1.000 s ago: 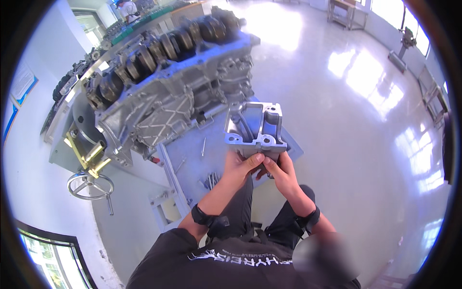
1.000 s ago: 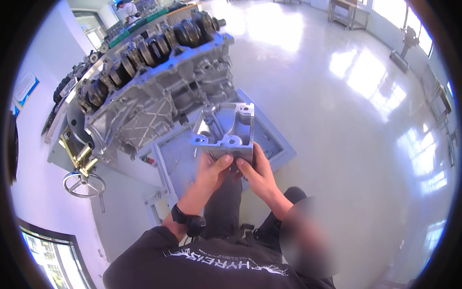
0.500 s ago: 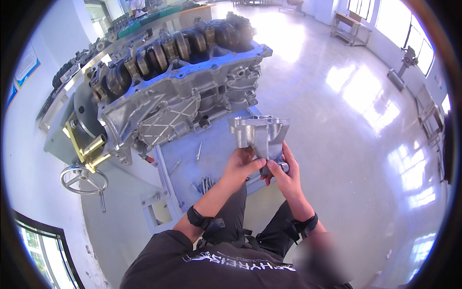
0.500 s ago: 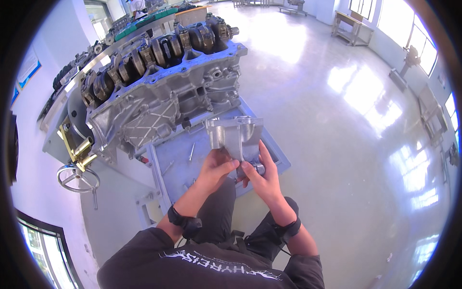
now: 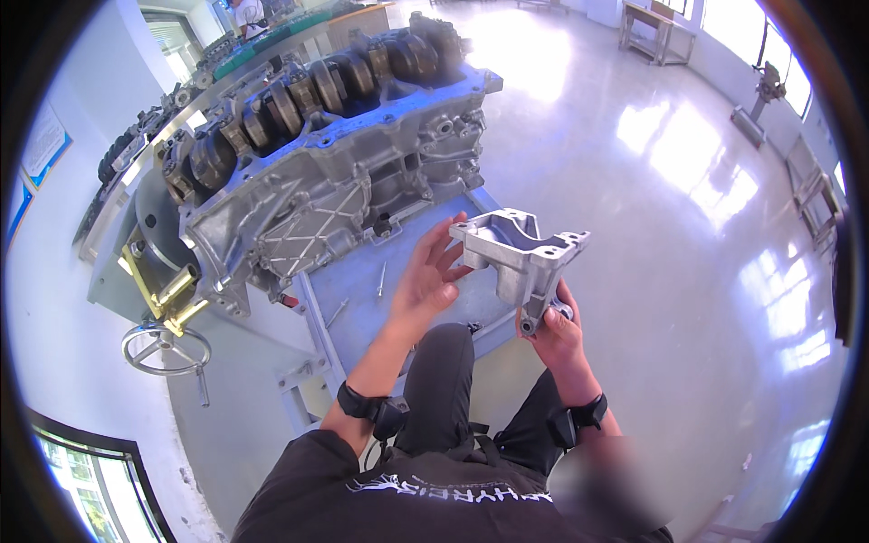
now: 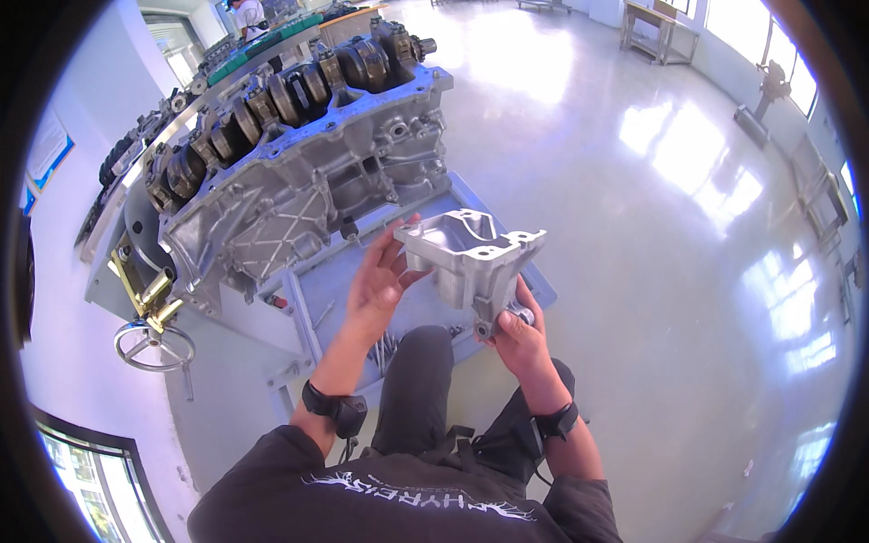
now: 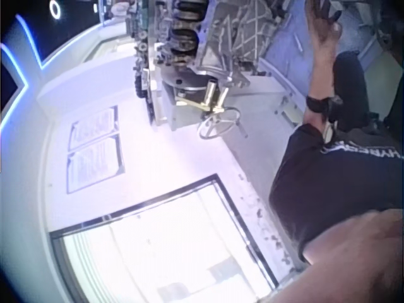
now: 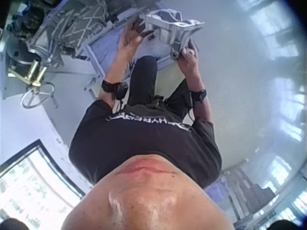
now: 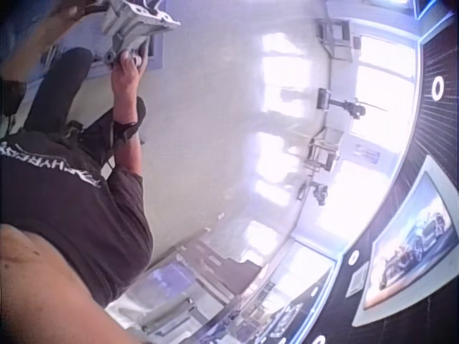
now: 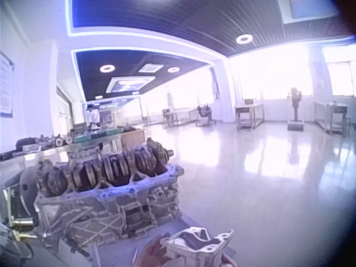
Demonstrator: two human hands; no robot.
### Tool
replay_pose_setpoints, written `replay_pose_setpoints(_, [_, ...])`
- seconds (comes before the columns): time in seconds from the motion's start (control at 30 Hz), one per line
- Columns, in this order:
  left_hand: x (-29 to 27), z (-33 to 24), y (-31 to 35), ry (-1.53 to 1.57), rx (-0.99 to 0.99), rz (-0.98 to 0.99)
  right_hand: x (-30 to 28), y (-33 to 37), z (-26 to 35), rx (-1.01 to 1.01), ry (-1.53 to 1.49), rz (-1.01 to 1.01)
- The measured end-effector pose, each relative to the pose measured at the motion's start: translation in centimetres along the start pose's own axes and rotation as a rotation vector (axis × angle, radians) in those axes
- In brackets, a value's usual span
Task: Using a socket wrench to remove bolts and detach a metal housing from an engine block.
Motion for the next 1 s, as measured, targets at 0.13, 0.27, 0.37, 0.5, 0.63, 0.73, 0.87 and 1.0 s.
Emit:
replay_pose_setpoints(0.13, [2.1, -1.4, -0.9, 0.004, -0.012, 0.083, -0.6, 0.9, 1.1, -0.097, 0.273, -0.005])
replay_pose_setpoints(0.27, [2.2, -1.6, -1.2, 0.031, -0.001, 0.029, -0.3, 1.6, 1.9, -0.208, 0.719, 0.032])
replay_pose_setpoints(0.37, [2.6, -1.6, -1.3, 0.083, -0.016, 0.048, 0.6, 1.1, 2.5, -0.302, 0.986, 0.202])
replay_pose_setpoints(0.5, [3.7, -1.5, -1.2, 0.19, -0.074, 0.123, 0.5, 1.8, 1.8, -0.4, 1.037, 0.19])
replay_pose_setpoints(0.63, [3.2, -1.2, -1.0, 0.191, -0.102, 0.11, 0.9, 1.9, 1.9, -0.414, 1.046, 0.147])
replay_pose_setpoints(0.73, [2.3, -0.2, -0.6, 0.102, -0.125, 0.089, 1.5, 2.2, 2.4, -0.416, 1.151, 0.153])
replay_pose_setpoints(0.87, [0.3, 2.8, 1.1, 0.117, -0.087, -0.057, 0.5, 2.8, 1.5, -0.373, 1.097, 0.166])
replay_pose_setpoints(1.0, [-2.6, 7.7, 4.9, 0.066, -0.265, -0.184, -2.3, 3.5, -0.1, -0.191, 0.928, 0.062])
Point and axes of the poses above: each hand's wrist, its own y-axis away from the middle knuckle, its own x-axis out of the palm, z = x × y, the point moved 10 cm from there along -y, towards the middle knuckle, and after that the axes turned 11 degrees about -y, right-handed, at the moved point
